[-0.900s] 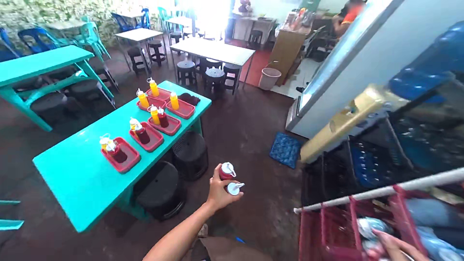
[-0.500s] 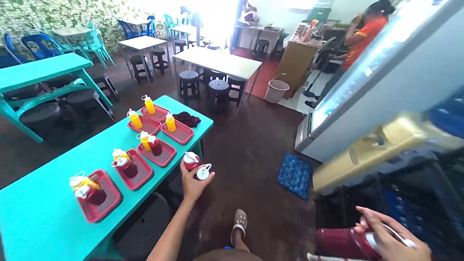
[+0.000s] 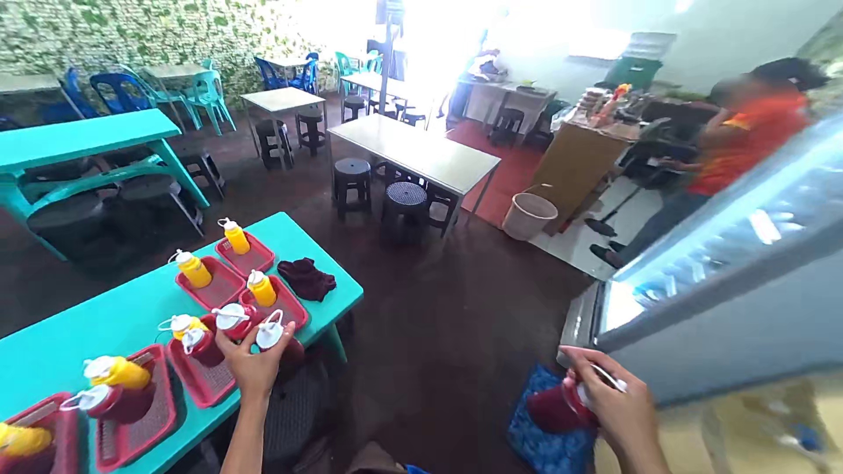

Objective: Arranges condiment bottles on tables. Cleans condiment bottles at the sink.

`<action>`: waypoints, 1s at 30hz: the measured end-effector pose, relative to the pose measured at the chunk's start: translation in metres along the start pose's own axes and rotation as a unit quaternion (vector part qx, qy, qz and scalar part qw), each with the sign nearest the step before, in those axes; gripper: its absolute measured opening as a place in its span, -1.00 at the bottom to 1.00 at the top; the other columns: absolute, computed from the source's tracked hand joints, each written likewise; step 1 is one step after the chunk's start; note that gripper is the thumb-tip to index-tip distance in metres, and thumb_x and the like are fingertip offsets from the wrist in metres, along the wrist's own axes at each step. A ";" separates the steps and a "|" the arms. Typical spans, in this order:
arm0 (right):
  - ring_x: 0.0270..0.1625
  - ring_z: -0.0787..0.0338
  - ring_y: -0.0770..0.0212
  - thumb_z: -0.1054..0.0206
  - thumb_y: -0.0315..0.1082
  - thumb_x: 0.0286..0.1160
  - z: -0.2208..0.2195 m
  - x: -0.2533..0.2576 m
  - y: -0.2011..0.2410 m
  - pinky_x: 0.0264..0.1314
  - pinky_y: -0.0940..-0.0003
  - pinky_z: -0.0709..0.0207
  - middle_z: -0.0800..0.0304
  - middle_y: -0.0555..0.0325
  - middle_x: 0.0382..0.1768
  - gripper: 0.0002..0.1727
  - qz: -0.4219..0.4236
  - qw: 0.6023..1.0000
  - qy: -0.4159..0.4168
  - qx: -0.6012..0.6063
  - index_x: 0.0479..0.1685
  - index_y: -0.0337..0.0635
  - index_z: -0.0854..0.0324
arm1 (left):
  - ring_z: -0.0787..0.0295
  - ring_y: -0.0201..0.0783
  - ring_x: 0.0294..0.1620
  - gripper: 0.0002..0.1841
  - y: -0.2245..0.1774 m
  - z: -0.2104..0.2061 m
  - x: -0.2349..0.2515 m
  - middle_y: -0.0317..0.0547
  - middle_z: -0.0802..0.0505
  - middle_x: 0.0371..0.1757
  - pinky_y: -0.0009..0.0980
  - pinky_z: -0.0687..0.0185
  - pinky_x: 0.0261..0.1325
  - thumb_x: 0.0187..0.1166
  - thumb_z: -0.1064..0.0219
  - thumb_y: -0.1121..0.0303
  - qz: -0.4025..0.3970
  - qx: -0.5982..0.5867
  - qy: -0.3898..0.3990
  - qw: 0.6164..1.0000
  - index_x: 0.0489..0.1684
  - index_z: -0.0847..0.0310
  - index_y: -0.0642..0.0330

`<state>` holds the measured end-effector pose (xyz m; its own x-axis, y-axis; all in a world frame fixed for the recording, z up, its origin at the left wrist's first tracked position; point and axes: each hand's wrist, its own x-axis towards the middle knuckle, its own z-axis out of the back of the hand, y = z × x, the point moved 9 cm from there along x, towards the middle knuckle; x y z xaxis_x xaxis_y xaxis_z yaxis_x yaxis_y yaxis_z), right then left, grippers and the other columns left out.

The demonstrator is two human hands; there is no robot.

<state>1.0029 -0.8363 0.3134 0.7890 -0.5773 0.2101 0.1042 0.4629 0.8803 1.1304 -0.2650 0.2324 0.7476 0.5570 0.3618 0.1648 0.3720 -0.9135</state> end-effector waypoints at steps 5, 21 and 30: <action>-0.60 -0.69 0.52 -0.27 -0.35 0.59 -0.081 0.082 0.014 -0.45 0.56 -0.68 -0.73 0.34 -0.60 -0.77 0.025 0.995 0.080 0.052 -0.08 -0.32 -0.78 | -0.41 0.19 0.59 -0.33 0.004 -0.022 0.027 0.74 -0.20 0.65 -0.16 -0.46 0.54 -0.10 -0.77 0.13 -0.013 0.035 -0.022 0.999 -0.10 -0.76 0.55; -0.49 -0.75 0.63 -0.18 -0.38 0.71 -0.404 0.265 0.078 -0.33 0.62 -0.74 -0.74 0.66 -0.50 -0.84 0.096 0.929 0.353 0.057 -0.05 -0.18 -0.68 | -0.35 0.01 0.63 -0.45 0.062 -0.004 0.243 0.49 -0.34 0.59 -0.30 -0.44 0.58 -0.03 -0.80 0.15 -0.068 0.094 -0.274 0.955 -0.11 -0.84 0.34; -0.50 -0.74 0.64 -0.22 -0.37 0.67 -0.528 0.279 0.106 -0.35 0.66 -0.73 -0.74 0.60 -0.49 -0.82 0.091 0.899 0.426 0.040 -0.06 -0.25 -0.70 | -0.20 0.21 0.66 -0.41 0.158 -0.085 0.301 0.52 -0.22 0.66 -0.25 -0.39 0.57 0.02 -0.79 0.03 0.158 0.129 -0.491 0.847 0.01 -0.87 0.20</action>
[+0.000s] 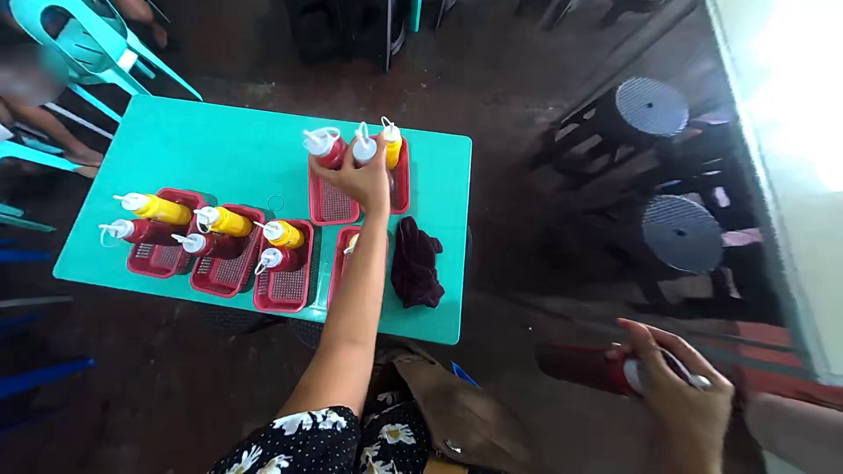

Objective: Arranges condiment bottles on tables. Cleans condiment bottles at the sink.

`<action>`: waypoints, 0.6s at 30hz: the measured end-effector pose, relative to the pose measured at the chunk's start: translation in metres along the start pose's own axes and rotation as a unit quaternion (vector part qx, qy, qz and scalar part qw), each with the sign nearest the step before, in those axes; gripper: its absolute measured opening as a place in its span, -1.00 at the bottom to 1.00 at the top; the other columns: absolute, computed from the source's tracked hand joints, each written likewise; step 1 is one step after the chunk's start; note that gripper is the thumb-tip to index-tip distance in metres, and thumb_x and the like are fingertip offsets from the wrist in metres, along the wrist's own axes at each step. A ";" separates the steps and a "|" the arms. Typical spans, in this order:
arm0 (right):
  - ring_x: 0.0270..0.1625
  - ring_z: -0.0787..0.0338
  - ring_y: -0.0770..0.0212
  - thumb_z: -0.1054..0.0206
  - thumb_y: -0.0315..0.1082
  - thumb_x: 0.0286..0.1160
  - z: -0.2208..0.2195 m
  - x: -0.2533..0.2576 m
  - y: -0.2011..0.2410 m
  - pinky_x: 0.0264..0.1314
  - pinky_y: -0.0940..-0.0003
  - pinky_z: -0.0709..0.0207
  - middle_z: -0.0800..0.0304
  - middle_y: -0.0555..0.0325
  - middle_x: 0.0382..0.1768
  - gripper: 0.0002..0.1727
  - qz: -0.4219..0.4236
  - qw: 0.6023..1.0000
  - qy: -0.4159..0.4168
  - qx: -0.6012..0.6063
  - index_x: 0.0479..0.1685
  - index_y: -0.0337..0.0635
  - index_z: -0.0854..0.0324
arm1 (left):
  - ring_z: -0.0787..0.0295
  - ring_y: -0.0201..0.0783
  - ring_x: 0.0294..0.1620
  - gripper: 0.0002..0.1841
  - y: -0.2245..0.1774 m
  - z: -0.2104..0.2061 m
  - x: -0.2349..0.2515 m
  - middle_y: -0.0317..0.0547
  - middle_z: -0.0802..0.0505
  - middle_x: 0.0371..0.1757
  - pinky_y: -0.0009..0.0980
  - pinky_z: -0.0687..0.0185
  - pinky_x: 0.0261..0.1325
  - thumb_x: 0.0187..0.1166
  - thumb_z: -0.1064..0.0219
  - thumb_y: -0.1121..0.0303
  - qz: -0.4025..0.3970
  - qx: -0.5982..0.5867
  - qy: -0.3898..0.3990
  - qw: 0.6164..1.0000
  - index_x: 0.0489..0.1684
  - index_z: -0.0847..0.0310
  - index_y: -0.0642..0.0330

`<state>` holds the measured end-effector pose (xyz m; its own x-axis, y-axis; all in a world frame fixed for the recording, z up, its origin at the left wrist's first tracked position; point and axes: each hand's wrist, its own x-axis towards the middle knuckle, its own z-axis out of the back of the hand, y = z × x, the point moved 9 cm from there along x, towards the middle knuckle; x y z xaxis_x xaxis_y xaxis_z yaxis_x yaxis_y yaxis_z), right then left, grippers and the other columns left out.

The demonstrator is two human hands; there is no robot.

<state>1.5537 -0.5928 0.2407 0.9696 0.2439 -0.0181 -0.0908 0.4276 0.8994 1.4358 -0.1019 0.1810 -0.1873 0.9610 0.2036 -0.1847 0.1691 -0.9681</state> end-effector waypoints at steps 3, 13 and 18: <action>-0.50 -0.74 0.64 -0.22 -0.36 0.67 -0.010 0.017 -0.001 -0.35 0.66 -0.72 -0.75 0.60 -0.49 -0.83 -0.009 1.000 0.012 -0.003 -0.07 -0.23 -0.71 | -0.18 0.30 0.66 -0.41 0.025 -0.035 -0.016 0.59 -0.20 0.67 -0.19 -0.35 0.58 0.03 -0.77 -0.04 0.004 0.050 -0.025 0.998 -0.01 -0.90 0.15; -0.50 -0.77 0.61 -0.19 -0.40 0.69 0.004 0.036 -0.027 -0.35 0.62 -0.75 -0.77 0.59 -0.50 -0.83 -0.046 0.999 0.025 -0.009 -0.07 -0.21 -0.70 | -0.13 0.49 0.69 -0.30 0.091 -0.088 -0.044 0.68 -0.17 0.70 -0.05 -0.26 0.69 0.03 -0.79 -0.08 -0.125 0.089 0.008 0.988 0.15 -0.86 0.17; -0.51 -0.76 0.63 -0.17 -0.44 0.68 0.013 0.039 -0.041 -0.37 0.63 -0.74 -0.76 0.60 -0.53 -0.83 -0.074 0.997 0.024 -0.015 -0.08 -0.24 -0.69 | -0.05 0.46 0.74 -0.24 0.099 -0.097 -0.048 0.68 -0.07 0.74 -0.11 -0.23 0.71 0.05 -0.77 -0.09 -0.136 0.106 0.008 0.985 0.22 -0.82 0.24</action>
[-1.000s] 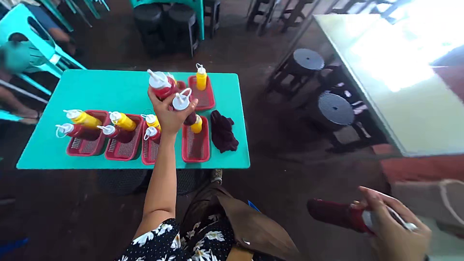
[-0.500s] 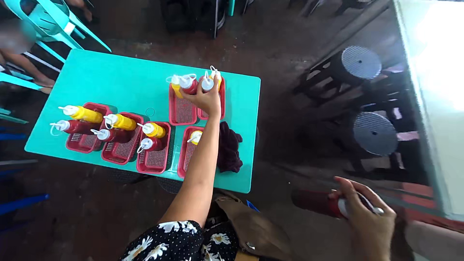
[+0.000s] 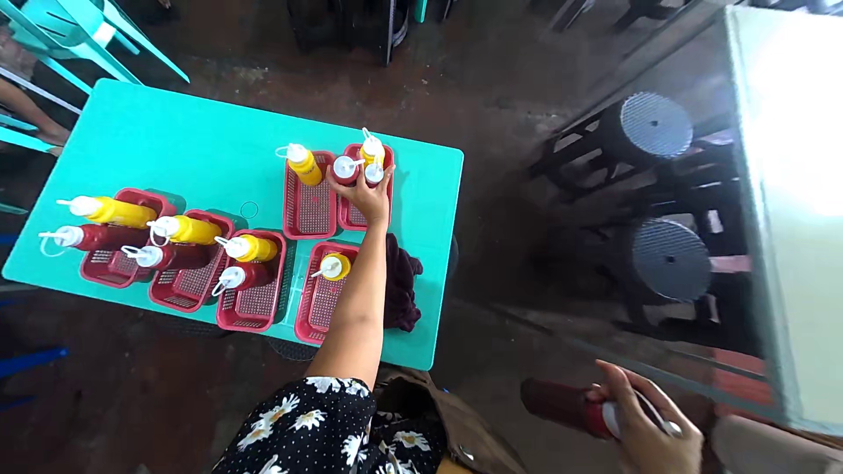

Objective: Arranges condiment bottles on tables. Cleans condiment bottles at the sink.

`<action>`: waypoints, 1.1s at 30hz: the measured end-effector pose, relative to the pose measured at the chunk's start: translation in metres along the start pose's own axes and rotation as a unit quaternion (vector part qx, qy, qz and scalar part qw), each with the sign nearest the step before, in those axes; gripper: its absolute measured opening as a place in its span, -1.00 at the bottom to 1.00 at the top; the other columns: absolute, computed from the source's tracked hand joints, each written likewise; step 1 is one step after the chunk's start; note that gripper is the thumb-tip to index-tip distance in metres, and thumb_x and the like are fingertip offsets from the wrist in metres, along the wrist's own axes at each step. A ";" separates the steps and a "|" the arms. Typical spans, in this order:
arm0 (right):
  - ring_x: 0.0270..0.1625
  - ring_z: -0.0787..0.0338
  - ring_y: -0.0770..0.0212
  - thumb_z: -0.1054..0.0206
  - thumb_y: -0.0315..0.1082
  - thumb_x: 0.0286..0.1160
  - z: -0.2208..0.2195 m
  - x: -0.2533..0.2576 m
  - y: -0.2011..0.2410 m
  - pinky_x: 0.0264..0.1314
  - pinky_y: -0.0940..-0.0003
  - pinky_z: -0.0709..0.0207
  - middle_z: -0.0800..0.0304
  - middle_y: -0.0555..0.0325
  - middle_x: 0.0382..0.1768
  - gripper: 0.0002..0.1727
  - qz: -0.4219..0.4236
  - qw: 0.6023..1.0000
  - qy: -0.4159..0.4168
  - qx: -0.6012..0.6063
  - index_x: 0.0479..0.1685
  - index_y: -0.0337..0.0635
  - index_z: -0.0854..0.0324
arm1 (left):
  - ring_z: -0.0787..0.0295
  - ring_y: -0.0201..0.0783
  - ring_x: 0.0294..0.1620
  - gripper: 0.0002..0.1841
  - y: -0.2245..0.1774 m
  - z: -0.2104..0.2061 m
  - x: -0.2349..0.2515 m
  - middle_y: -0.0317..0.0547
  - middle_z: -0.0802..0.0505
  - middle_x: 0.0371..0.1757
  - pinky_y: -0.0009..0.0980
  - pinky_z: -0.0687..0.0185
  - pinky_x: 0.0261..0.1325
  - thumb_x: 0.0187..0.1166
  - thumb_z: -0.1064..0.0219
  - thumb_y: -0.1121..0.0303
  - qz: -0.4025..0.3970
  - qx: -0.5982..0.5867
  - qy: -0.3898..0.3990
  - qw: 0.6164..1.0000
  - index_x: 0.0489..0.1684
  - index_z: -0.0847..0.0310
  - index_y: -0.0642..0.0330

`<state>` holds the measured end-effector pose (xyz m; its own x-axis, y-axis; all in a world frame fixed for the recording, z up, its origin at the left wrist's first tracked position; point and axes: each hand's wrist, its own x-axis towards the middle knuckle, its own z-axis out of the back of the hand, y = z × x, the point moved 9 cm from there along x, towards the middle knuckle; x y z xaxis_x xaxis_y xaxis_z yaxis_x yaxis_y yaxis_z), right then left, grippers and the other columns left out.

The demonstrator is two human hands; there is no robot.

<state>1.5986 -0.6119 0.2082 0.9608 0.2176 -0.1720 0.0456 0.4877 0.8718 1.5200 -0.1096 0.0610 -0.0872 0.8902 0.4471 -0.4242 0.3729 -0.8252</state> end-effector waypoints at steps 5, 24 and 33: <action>-0.54 -0.75 0.62 -0.21 -0.41 0.68 -0.005 0.014 -0.009 -0.39 0.64 -0.73 -0.76 0.57 -0.54 -0.84 0.009 1.000 0.025 0.001 -0.09 -0.24 -0.70 | 0.00 0.52 0.74 -0.18 -0.003 -0.007 0.003 0.70 -0.06 0.73 -0.01 -0.14 0.74 0.07 -0.73 -0.15 -0.027 0.018 0.030 0.999 0.29 -0.77 0.26; -0.51 -0.71 0.69 -0.25 -0.35 0.62 -0.053 0.052 0.013 -0.37 0.72 -0.68 -0.74 0.54 -0.51 -0.80 0.070 0.991 0.117 0.007 -0.11 -0.30 -0.72 | -0.06 0.19 0.80 -0.67 0.027 0.097 0.085 0.46 -0.03 0.80 -0.06 -0.22 0.73 0.52 -0.53 0.19 0.150 -0.030 0.411 0.898 0.12 -0.88 0.18; -0.50 -0.71 0.70 -0.28 -0.32 0.61 -0.065 0.037 0.018 -0.36 0.74 -0.67 -0.75 0.52 -0.50 -0.78 0.086 0.988 0.126 -0.025 -0.11 -0.31 -0.73 | -0.03 0.19 0.82 -0.44 0.097 0.065 0.074 0.47 0.11 0.83 -0.09 -0.25 0.73 0.30 -0.66 0.29 0.169 -0.048 0.363 0.915 0.36 -0.74 0.21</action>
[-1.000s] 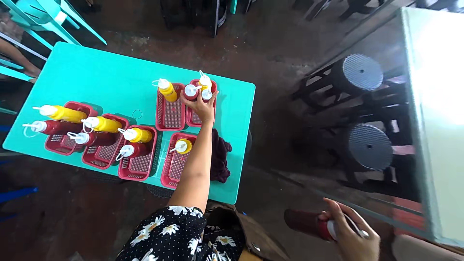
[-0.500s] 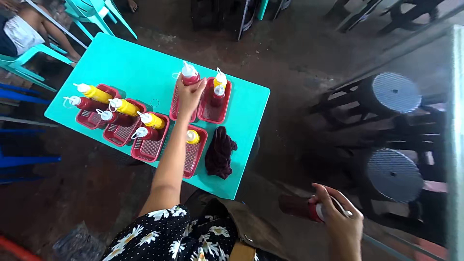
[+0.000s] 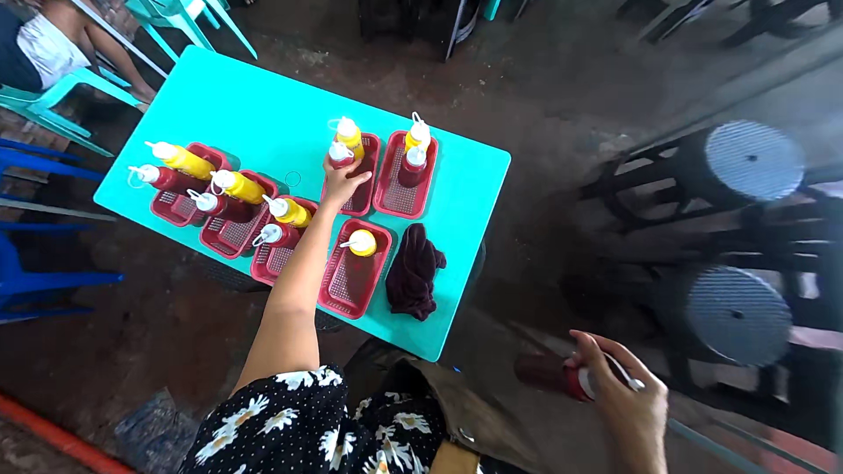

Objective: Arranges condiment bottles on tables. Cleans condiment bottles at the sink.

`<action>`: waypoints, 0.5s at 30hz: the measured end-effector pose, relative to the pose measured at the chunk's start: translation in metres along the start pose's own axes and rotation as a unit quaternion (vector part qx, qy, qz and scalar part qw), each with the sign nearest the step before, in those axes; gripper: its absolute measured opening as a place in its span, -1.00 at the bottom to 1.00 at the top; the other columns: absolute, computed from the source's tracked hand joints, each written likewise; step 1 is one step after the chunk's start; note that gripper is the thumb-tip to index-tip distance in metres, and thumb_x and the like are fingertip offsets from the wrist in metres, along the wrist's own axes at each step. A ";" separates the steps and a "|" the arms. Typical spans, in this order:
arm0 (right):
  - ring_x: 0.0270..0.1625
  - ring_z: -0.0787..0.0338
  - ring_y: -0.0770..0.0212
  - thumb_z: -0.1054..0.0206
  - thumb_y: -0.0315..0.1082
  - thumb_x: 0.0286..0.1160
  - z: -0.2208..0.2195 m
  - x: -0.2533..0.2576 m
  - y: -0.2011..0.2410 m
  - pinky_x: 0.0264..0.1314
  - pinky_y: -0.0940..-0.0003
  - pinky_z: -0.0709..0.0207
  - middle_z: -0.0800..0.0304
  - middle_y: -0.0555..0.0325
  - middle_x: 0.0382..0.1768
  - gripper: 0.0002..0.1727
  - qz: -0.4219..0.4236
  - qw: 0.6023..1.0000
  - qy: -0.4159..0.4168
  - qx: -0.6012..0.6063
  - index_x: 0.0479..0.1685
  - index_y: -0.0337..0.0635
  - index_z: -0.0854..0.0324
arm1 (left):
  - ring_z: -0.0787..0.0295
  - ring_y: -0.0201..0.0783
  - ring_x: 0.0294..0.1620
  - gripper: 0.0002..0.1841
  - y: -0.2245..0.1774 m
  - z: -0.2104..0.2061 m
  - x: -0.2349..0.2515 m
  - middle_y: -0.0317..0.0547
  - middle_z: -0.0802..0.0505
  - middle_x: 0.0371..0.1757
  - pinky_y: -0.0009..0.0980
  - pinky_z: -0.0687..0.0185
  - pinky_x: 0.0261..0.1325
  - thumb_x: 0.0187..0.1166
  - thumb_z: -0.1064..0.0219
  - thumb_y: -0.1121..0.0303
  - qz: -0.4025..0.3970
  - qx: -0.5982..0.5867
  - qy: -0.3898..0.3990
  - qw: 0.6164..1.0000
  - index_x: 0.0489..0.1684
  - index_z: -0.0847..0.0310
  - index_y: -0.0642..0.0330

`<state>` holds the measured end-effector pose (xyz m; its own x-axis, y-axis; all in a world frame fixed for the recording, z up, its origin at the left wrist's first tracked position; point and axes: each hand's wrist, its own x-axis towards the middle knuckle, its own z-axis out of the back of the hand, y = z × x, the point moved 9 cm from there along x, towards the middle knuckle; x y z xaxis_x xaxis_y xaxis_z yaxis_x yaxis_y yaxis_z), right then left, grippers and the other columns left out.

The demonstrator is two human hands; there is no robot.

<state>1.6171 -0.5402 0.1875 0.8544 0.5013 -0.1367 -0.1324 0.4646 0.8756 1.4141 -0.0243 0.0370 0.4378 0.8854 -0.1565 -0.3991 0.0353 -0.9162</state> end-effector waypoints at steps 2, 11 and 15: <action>-0.50 -0.70 0.71 -0.30 -0.29 0.60 -0.012 -0.003 0.006 -0.36 0.76 -0.64 -0.77 0.46 -0.49 -0.75 0.011 1.000 0.002 -0.023 -0.12 -0.33 -0.75 | 0.09 0.23 0.85 -0.41 0.002 -0.002 0.000 0.47 0.22 0.85 -0.05 -0.22 0.75 0.26 -0.68 0.35 -0.018 0.004 0.002 1.000 0.39 -0.74 0.11; -0.31 -0.80 0.52 -0.30 -0.38 0.62 -0.138 -0.006 0.009 -0.13 0.58 -0.74 -0.89 0.05 -0.20 -0.74 0.148 0.971 0.184 0.028 -0.06 -0.46 -0.79 | -0.34 0.11 0.70 -0.74 -0.147 0.032 -0.133 0.20 -0.52 0.64 0.01 -0.28 0.68 0.67 -0.28 0.29 -0.174 0.122 -0.052 0.976 0.13 -0.85 0.09; -0.19 -0.84 0.43 -0.38 -0.35 0.57 -0.185 -0.018 -0.020 -0.01 0.53 -0.74 -0.89 -0.02 -0.17 -0.76 0.207 0.954 0.205 0.068 -0.11 -0.40 -0.82 | -0.68 -0.14 0.39 -0.78 -0.157 -0.060 -0.215 -0.06 -0.79 0.30 -0.13 -0.61 0.45 0.58 -0.41 0.32 -0.258 0.103 0.220 0.935 0.08 -0.88 0.08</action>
<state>1.5120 -0.4235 0.0866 0.4707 0.8778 0.0888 -0.3259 0.0794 0.9421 1.4310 -0.2484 0.1924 0.8862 0.4503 0.1087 -0.1701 0.5347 -0.8278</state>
